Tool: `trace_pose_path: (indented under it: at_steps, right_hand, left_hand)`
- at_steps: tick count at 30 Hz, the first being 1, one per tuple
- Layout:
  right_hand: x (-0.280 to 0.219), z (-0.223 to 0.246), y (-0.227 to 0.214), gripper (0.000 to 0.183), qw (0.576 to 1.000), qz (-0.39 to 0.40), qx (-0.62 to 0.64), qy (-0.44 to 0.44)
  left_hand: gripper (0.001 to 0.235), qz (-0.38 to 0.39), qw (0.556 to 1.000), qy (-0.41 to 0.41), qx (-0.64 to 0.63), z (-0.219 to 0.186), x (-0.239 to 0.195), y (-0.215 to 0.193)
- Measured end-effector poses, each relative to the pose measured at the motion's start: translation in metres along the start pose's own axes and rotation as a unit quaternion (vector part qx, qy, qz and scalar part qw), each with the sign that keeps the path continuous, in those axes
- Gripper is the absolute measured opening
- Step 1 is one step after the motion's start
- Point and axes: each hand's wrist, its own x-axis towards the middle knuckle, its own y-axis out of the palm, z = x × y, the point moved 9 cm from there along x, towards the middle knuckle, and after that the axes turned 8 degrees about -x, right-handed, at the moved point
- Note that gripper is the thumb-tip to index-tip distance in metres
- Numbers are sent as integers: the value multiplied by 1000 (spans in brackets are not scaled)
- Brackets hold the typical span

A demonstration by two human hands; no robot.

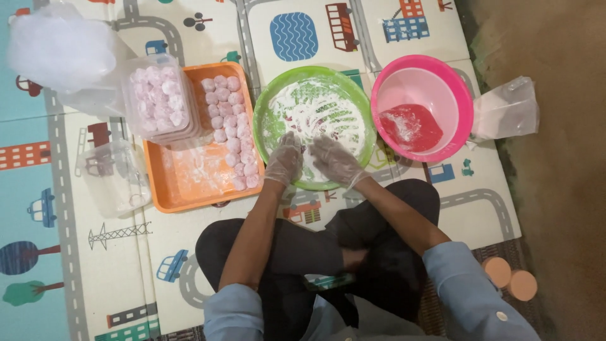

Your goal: The person sits on a play mat and repeatedly rolls small pink balls in a green bowl of white powder, then places them into a clear plastic container. The person wears gloves and handles the items one at a time, transferring them from the bowl to the container.

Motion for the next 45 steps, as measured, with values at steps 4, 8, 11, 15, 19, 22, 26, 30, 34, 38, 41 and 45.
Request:
trace_pose_path:
  at_steps: [4, 8, 11, 15, 19, 22, 26, 30, 34, 38, 41, 45]
  right_hand:
    - [-3, 20, -6, 62, 992, 103, -70, -31]
    - [6, -9, -5, 60, 989, 101, -73, 85]
    - [-2, -18, -35, 62, 983, 52, -56, 167]
    - [0, -45, -2, 51, 983, -12, -49, 176]
    - [-24, -53, 16, 30, 707, -70, 606, 358]
    - [-6, -13, -16, 23, 993, -13, 50, 108]
    - [-5, -9, -38, 30, 952, -139, 258, 91]
    - [0, -12, -26, 25, 889, -212, 395, 92]
    - [-5, -12, -29, 31, 933, -206, 289, 64]
    - [-2, -23, -27, 22, 946, -219, 226, 76]
    - [-5, -36, -27, 17, 940, -236, 223, 101]
    - [1, -29, -11, 27, 962, -244, 88, 81]
  left_hand:
    - [76, 21, 995, 27, 94, 5, 6, 5]
    - [70, 30, 996, 22, 86, -10, -14, -20]
    - [65, 37, 989, 53, 135, -14, -16, -24]
    - [61, 49, 970, 100, 218, 0, 11, 35]
    - [61, 45, 972, 115, 201, -20, -6, -6]
    - [47, 15, 998, 11, 55, -23, -29, -53]
    - [34, -60, 915, -114, -383, 17, -8, -15]
    - [44, -109, 682, -160, -705, 18, -15, -8]
    - [36, -147, 601, -173, -766, 41, 4, 23]
    - [33, -122, 636, -165, -744, 15, -17, -7]
    - [37, -104, 668, -146, -722, -5, -25, -33]
    - [39, -133, 693, -184, -685, -4, -33, -39]
